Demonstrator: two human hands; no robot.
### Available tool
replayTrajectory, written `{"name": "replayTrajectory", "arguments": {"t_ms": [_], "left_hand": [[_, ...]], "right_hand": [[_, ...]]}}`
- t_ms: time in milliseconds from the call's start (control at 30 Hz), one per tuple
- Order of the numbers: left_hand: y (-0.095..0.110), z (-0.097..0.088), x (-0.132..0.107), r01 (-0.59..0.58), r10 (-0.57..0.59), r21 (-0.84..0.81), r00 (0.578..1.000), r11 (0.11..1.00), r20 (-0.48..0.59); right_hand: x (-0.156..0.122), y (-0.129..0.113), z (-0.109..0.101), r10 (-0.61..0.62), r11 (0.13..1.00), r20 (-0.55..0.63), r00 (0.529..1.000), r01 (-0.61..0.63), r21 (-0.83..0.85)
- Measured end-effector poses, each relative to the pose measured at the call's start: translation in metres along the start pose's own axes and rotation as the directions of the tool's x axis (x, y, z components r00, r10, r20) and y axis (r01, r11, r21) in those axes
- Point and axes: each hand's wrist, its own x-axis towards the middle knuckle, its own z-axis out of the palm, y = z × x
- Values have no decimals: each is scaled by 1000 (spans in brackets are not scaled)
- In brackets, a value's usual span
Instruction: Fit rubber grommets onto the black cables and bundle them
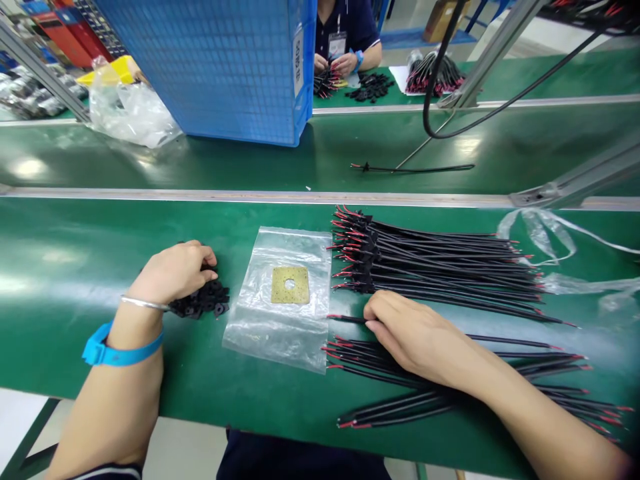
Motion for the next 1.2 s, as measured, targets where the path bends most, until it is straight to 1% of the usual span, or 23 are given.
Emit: {"name": "replayTrajectory", "arguments": {"t_ms": [133,200,267,333,367,400,433,467,500,567,633,700,767,833,867,900,933,967,1000,1033,1100,1133,1200], "left_hand": [[-5,2,-1,4,-5,-11,999,1000,-48],[-5,1,-3,-34,28,-39,989,999,-143],[2,-3,-7,-94,63,-103,962,990,-266],[18,-5,-11,-200,93,-281,932,939,-350],[28,-6,-13,-266,107,-421,925,867,-365],[40,-5,-15,-326,128,-574,925,751,-358],[52,-2,-17,-358,162,-721,930,594,-329],[64,1,-18,-336,200,-840,940,426,-275],[75,5,-18,-267,239,-924,949,273,-204],[93,13,-18,-82,320,-996,945,33,-67],[103,20,-17,45,380,-992,925,-119,-4],[108,25,-17,80,396,-979,918,-188,-1],[110,28,-16,69,374,-984,928,-163,4],[110,31,-16,8,308,-998,951,-54,-9],[110,32,-16,-61,260,-997,964,41,-48],[110,34,-16,-155,208,-974,971,167,-119],[110,36,-15,-264,169,-915,961,305,-221],[111,37,-15,-368,154,-821,930,437,-335],[112,39,-14,-454,170,-701,882,550,-439],[113,41,-14,-517,207,-576,830,634,-517],[117,43,-13,-586,301,-373,747,720,-592],[120,44,-13,-603,349,-297,723,741,-597],[124,44,-14,-620,427,-193,702,761,-571]], "right_hand": [[-3,3,-6,59,996,-63,996,-54,77],[-3,3,-7,68,994,-66,995,-62,89],[-3,2,-7,60,993,-71,996,-52,107],[-2,0,-7,41,992,-91,995,-30,125],[-2,-1,-7,33,991,-105,994,-19,131],[-1,-1,-6,25,991,-117,993,-9,135],[-1,-2,-6,18,990,-128,992,0,139],[0,-2,-5,10,990,-140,990,10,142],[0,-2,-4,4,989,-149,989,18,144],[0,0,-3,1,988,-159,987,24,150],[0,1,-1,3,988,-159,987,22,155],[0,3,1,3,987,-150,989,21,160],[0,4,3,-3,986,-141,990,26,162],[1,4,4,-5,988,-130,991,25,154],[1,4,4,-4,989,-128,992,23,148],[1,4,4,-5,990,-129,992,23,140],[2,3,4,-5,991,-131,991,22,132],[2,3,4,-3,992,-135,991,20,124],[2,3,4,-3,993,-140,990,20,118],[2,3,5,-4,993,-145,989,20,113],[2,3,5,-2,994,-152,988,19,108],[2,3,6,-2,994,-157,988,19,107],[2,3,6,-6,993,-170,985,25,112]]}}
